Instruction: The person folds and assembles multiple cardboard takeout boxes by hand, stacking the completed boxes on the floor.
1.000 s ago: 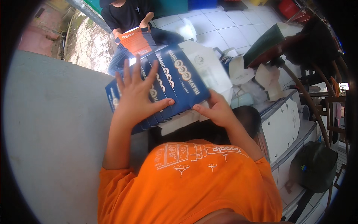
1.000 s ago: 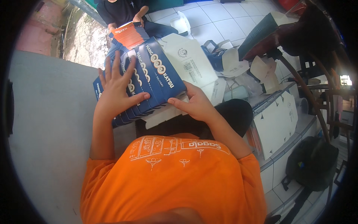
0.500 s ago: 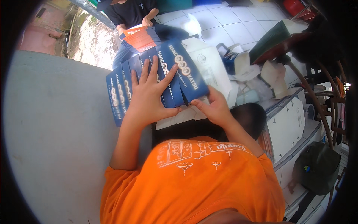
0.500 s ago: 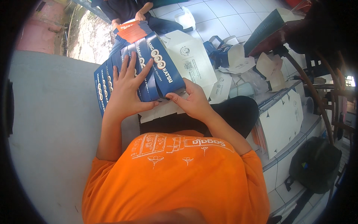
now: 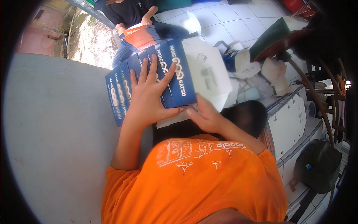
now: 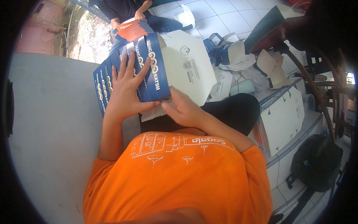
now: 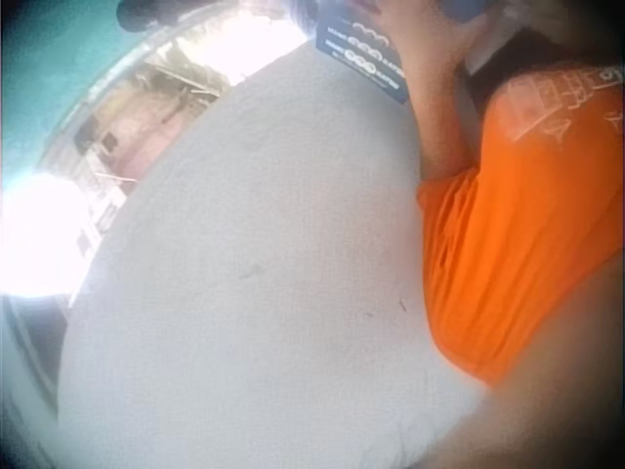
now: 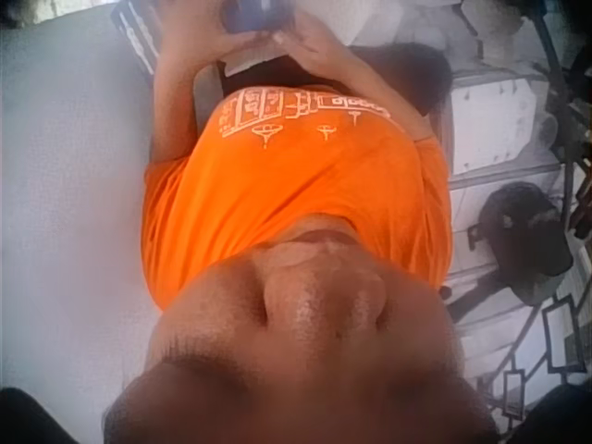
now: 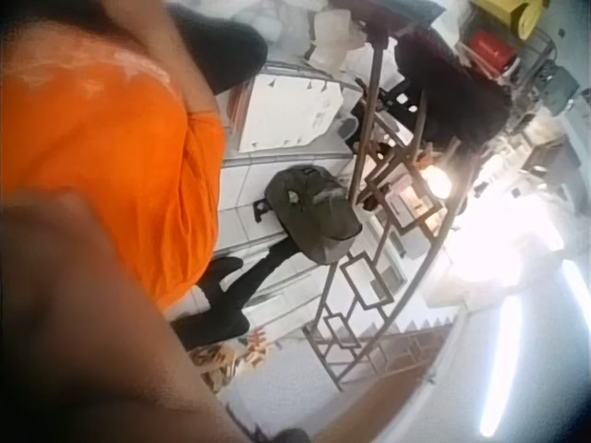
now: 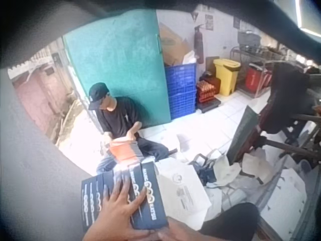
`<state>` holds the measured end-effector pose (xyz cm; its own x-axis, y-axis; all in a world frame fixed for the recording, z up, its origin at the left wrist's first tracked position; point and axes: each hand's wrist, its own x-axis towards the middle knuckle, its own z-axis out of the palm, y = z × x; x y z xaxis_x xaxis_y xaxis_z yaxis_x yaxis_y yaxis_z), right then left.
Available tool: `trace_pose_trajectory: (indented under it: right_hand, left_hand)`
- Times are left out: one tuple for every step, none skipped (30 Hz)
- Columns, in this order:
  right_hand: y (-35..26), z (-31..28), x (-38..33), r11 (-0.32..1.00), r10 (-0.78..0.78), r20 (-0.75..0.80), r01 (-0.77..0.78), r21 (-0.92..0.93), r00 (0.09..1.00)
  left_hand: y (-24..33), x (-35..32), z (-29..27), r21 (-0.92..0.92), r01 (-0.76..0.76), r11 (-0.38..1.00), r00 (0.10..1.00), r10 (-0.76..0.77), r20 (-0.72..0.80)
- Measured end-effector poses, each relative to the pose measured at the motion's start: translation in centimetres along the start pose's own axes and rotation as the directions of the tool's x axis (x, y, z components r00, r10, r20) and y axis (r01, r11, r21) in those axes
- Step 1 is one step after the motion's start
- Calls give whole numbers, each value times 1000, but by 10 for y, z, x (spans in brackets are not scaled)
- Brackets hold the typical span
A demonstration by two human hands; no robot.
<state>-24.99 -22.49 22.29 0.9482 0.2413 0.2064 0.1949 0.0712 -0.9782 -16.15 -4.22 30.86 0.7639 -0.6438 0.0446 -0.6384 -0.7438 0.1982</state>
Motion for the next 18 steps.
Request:
trace_pose_trajectory:
  right_hand:
    - [0,1,-2,1000,1,-5,-1,-2,1000]
    - [0,2,-3,1000,4,19,-4,-4,1000]
    - [0,2,-4,1000,7,43,-7,-5,999]
    - [-3,-3,-4,1000,7,39,-7,-9,999]
    - [-9,-13,-2,990,137,35,-139,39,990]
    - [1,-22,4,992,65,-55,-59,108,996]
    - [10,-30,9,987,-8,-147,32,160,989]
    - [6,-36,24,974,-16,-298,83,211,954]
    - [-1,-47,38,996,-26,-319,53,78,947]
    - [5,-50,52,995,-31,-318,59,80,948]
    - [12,-51,66,1000,-12,-321,18,15,947]
    - [18,-49,78,998,4,-324,-22,-52,946]
    - [26,-46,87,998,-9,-333,-11,-58,943]
    - [36,-42,95,1000,-26,-305,23,-11,952]
    - [42,-38,103,998,-39,-270,53,42,962]
    - [43,-35,110,998,-45,-280,58,35,959]
    - [45,-31,114,996,-39,-261,59,68,964]
    - [46,-28,117,993,-33,-245,59,99,969]
  left_hand:
    - [0,1,-1,-9,-11,1000,1000,11,5]
    - [0,2,-1,-19,-20,1000,1000,20,7]
    - [1,1,-2,-21,-25,999,1000,25,5]
    - [4,-2,-4,-14,-6,1000,1000,6,17]
    - [5,-2,-5,-10,5,1000,1000,-5,25]
    - [5,-3,-4,-12,-9,1000,1000,9,17]
    - [4,-4,-2,2,-7,1000,1000,7,22]
    - [2,-6,-1,18,4,1000,1000,-4,31]
    - [3,-6,-2,14,6,1000,999,-6,37]
    - [5,-7,-4,20,7,1000,999,-7,34]
    - [8,-4,-6,10,-14,1000,999,14,51]
    - [11,-2,-7,2,-33,999,997,32,65]
    - [12,-2,-8,-7,-71,997,995,71,76]
    - [13,-1,-8,-4,-90,996,994,90,69]
    - [14,-2,-8,3,-87,996,991,86,102]
    - [14,-2,-8,11,-88,996,987,85,135]
    - [12,-4,-6,23,-91,996,987,87,136]
    - [11,-5,-5,19,-104,994,985,101,140]
